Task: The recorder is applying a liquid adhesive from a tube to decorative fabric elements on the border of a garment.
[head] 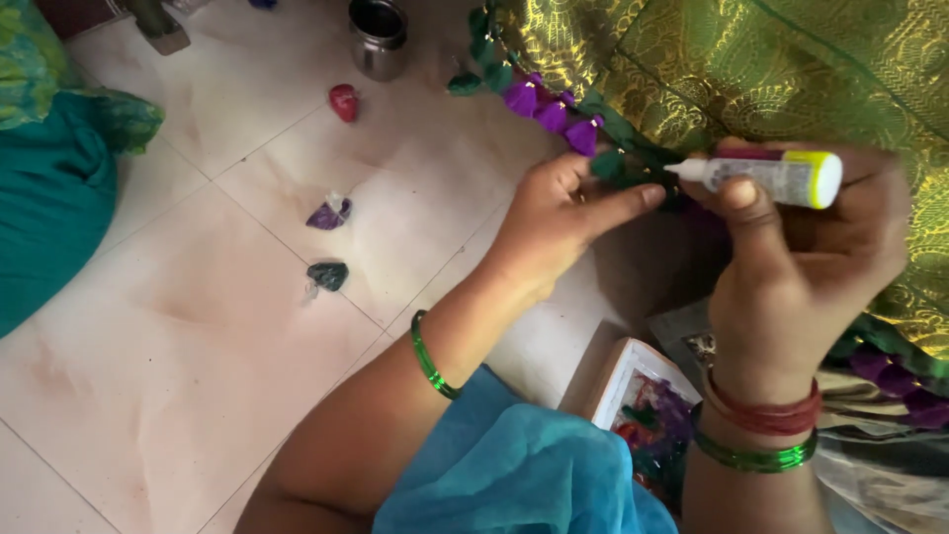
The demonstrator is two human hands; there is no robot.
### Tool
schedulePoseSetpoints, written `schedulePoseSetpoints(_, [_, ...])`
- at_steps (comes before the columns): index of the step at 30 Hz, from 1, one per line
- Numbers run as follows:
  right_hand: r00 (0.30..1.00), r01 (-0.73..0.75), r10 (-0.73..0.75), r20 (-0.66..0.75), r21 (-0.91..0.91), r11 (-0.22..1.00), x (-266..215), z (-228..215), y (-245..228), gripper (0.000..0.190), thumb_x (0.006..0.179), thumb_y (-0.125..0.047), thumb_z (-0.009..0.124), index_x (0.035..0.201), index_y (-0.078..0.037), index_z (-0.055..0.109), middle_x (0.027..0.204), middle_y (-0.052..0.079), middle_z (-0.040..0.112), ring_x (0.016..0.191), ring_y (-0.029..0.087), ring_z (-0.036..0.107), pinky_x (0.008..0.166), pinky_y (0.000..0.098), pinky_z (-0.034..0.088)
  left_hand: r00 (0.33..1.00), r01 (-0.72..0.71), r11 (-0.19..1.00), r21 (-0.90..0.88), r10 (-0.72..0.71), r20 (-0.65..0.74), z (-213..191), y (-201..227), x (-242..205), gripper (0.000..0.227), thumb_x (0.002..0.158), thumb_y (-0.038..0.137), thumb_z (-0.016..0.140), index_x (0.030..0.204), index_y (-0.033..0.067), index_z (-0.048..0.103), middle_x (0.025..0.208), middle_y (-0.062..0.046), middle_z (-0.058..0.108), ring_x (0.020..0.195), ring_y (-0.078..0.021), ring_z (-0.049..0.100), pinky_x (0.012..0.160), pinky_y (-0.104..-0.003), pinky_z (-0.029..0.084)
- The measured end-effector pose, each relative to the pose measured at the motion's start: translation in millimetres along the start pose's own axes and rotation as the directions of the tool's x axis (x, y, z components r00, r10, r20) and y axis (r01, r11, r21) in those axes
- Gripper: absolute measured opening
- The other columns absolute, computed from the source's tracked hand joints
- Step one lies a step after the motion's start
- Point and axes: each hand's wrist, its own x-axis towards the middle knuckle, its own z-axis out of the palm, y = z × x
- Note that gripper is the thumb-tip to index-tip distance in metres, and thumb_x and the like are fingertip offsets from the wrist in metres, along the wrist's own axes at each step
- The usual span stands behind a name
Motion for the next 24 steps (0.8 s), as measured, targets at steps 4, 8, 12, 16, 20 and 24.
schedulePoseSetpoints(4, [0.998, -0.060, 0.059, -0.018, -0.076, 0.995, -5, -4, 7, 0.024, 0.109, 0.001, 0.073, 0.121, 0.001, 0.052, 0.111, 0.016, 0.071, 0.101, 0.021, 0.075, 0.095, 0.0313, 0.065, 0.999, -0.036, 0.998, -0.041, 0.035, -0.029, 2, -13, -1, 0.019, 0.094, 0.005, 0.078, 0.112, 0.0004, 0.073, 0.107, -0.005, 0.076, 0.100, -0.0091, 0.068, 0.091, -0.025, 0.053])
schedulePoseSetpoints(8, [0.999, -0.046, 0.046, -0.013, -0.051, 0.998, -5, -3, 9, 0.025, 0.107, 0.002, 0.076, 0.118, 0.002, 0.053, 0.112, 0.015, 0.071, 0.102, 0.019, 0.074, 0.097, 0.0299, 0.064, 0.991, -0.129, 0.992, 0.009, 0.129, -0.025, 4, -10, -2, 0.019, 0.096, 0.003, 0.076, 0.115, -0.0006, 0.073, 0.111, -0.005, 0.077, 0.102, -0.0081, 0.068, 0.092, -0.024, 0.054])
schedulePoseSetpoints(12, [0.999, -0.045, 0.043, -0.014, -0.140, 0.989, -6, -2, 10, 0.026, 0.105, 0.004, 0.076, 0.120, 0.003, 0.055, 0.113, 0.016, 0.071, 0.104, 0.018, 0.073, 0.098, 0.0287, 0.062, 0.980, -0.180, 0.957, 0.229, 0.195, -0.045, 6, -5, -4, 0.018, 0.095, 0.003, 0.076, 0.112, 0.0001, 0.073, 0.107, -0.004, 0.078, 0.099, -0.0050, 0.068, 0.087, -0.022, 0.055])
schedulePoseSetpoints(16, [1.000, -0.005, 0.008, 0.014, -0.191, 0.982, -11, -10, 12, 0.024, 0.108, 0.008, 0.075, 0.118, 0.004, 0.054, 0.117, 0.017, 0.072, 0.106, 0.019, 0.073, 0.100, 0.0283, 0.061, 0.976, -0.198, 0.943, 0.267, 0.215, -0.035, 3, -6, -6, 0.016, 0.096, 0.004, 0.075, 0.111, -0.0005, 0.074, 0.106, -0.004, 0.079, 0.098, -0.0044, 0.069, 0.086, -0.022, 0.056])
schedulePoseSetpoints(20, [0.998, 0.055, -0.045, 0.049, -0.224, 0.973, -10, -17, 1, 0.023, 0.111, 0.012, 0.073, 0.119, 0.005, 0.053, 0.116, 0.018, 0.070, 0.113, 0.024, 0.075, 0.103, 0.0339, 0.065, 0.982, -0.177, 0.961, 0.214, 0.185, -0.021, 7, -4, -6, 0.017, 0.096, 0.006, 0.076, 0.112, 0.0013, 0.074, 0.106, -0.003, 0.078, 0.098, -0.0053, 0.068, 0.089, -0.023, 0.055])
schedulePoseSetpoints(24, [0.998, 0.010, -0.019, -0.058, -0.147, 0.989, -5, -15, -16, 0.025, 0.110, 0.005, 0.072, 0.122, 0.000, 0.051, 0.110, 0.016, 0.071, 0.102, 0.022, 0.075, 0.094, 0.0350, 0.068, 0.998, -0.036, 0.997, -0.072, 0.039, 0.039, 17, -10, -6, 0.019, 0.095, 0.005, 0.077, 0.114, 0.0030, 0.073, 0.108, -0.002, 0.075, 0.101, -0.0078, 0.067, 0.094, -0.025, 0.053])
